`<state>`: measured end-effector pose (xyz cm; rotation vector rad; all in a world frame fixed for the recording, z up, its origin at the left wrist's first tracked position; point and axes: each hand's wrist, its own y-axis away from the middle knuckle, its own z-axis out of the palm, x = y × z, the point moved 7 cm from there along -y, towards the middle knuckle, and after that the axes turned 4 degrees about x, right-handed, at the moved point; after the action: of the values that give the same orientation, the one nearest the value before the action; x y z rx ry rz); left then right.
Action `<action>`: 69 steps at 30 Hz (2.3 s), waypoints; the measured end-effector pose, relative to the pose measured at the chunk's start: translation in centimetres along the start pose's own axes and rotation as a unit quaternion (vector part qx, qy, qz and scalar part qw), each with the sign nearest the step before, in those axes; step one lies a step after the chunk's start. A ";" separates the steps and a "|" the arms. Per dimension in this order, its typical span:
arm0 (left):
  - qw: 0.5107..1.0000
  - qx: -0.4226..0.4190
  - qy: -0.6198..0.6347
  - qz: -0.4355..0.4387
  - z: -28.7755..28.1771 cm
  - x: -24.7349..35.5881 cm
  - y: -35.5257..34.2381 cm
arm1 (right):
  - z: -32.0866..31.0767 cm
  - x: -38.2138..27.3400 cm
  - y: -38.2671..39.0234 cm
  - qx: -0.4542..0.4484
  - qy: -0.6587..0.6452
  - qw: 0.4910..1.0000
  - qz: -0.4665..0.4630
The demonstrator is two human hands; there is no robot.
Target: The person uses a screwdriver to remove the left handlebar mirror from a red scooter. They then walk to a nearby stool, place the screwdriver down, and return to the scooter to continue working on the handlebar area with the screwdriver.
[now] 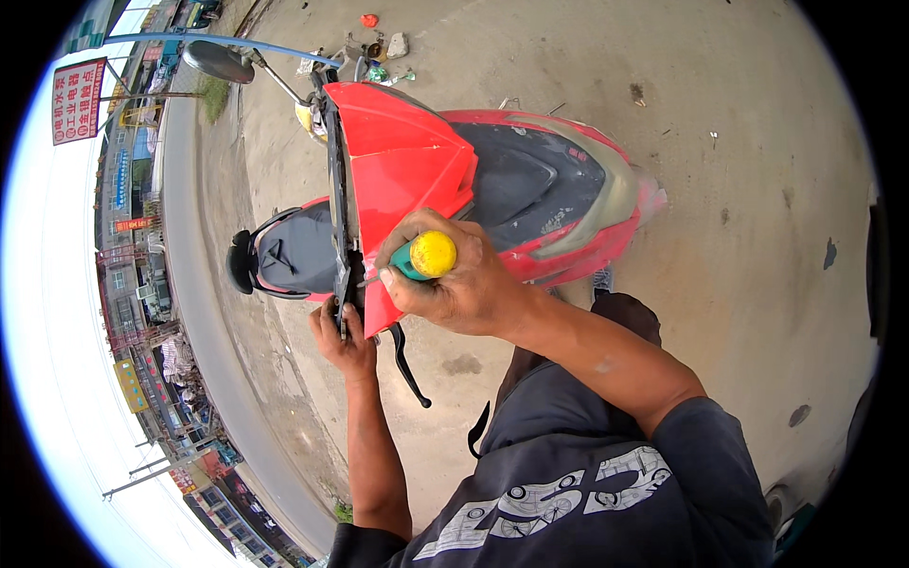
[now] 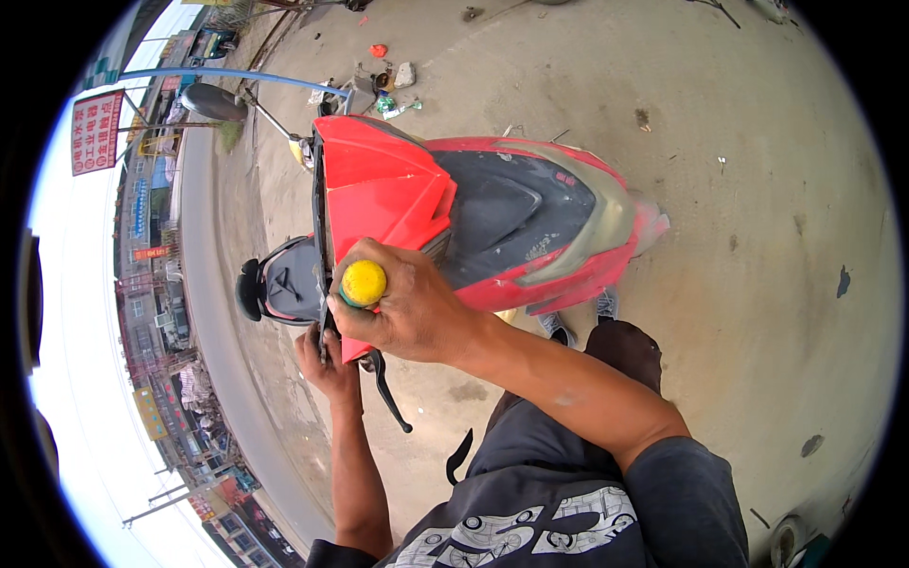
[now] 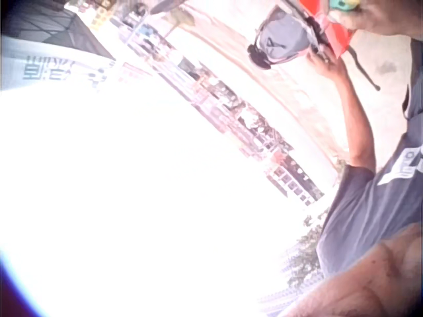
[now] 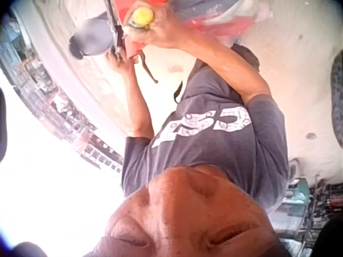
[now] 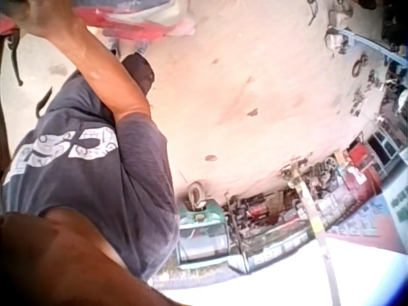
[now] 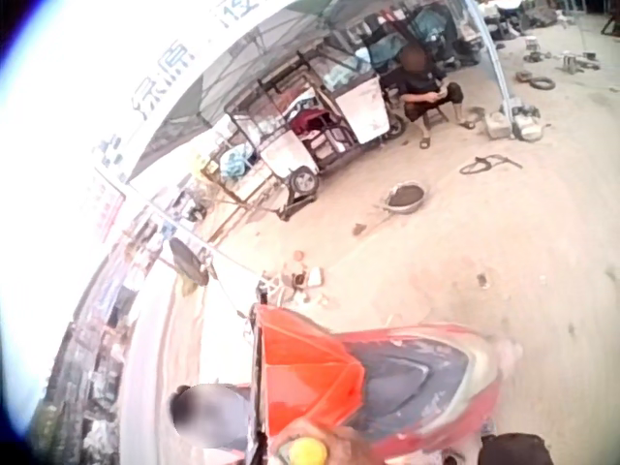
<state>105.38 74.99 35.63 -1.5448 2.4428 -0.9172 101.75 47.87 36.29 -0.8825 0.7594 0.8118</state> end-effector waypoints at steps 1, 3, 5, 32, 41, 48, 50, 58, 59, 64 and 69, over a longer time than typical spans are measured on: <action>1.000 0.001 -0.002 0.008 0.0 0.0 0.0 | -0.1 0.3 0.1 0.009 -0.008 1.000 0.001; 1.000 0.006 -0.005 0.021 0.1 0.0 -0.1 | -0.2 0.8 0.3 0.036 -0.031 0.999 0.006; 1.000 0.002 -0.017 0.022 0.1 0.0 -0.1 | -0.4 1.0 0.4 0.045 -0.025 0.999 -0.003; 0.995 0.037 0.092 0.012 -0.7 -0.9 0.1 | 0.9 0.4 2.9 0.153 -0.008 0.987 0.044; 0.992 0.055 0.108 0.021 -0.5 -1.1 0.2 | -1.5 -2.7 7.7 0.276 -0.073 0.959 0.002; 0.993 0.058 0.097 0.043 -0.4 -1.2 0.2 | -0.5 -2.3 15.3 0.226 -0.035 0.973 0.041; 0.991 0.060 0.113 0.041 -0.4 -1.2 0.3 | 0.2 -1.9 16.5 0.144 0.043 0.988 0.040; 0.992 0.065 0.086 0.070 -0.3 -1.5 0.2 | 4.5 -1.7 21.6 -0.077 0.287 0.946 -0.133; 0.991 0.069 0.091 0.072 -0.2 -1.8 0.1 | 4.7 -0.9 22.2 -0.079 0.281 0.947 -0.132; 0.992 0.063 0.061 0.094 -0.1 -1.4 -0.2 | 3.7 1.0 23.5 -0.017 0.203 0.971 -0.127; 0.992 0.041 0.095 0.072 0.3 -2.5 -0.3 | 1.7 2.5 23.5 0.060 0.076 0.991 -0.098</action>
<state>106.91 76.88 35.05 -1.2886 2.5672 -1.1686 83.39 59.29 26.63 -0.9023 0.8310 0.5249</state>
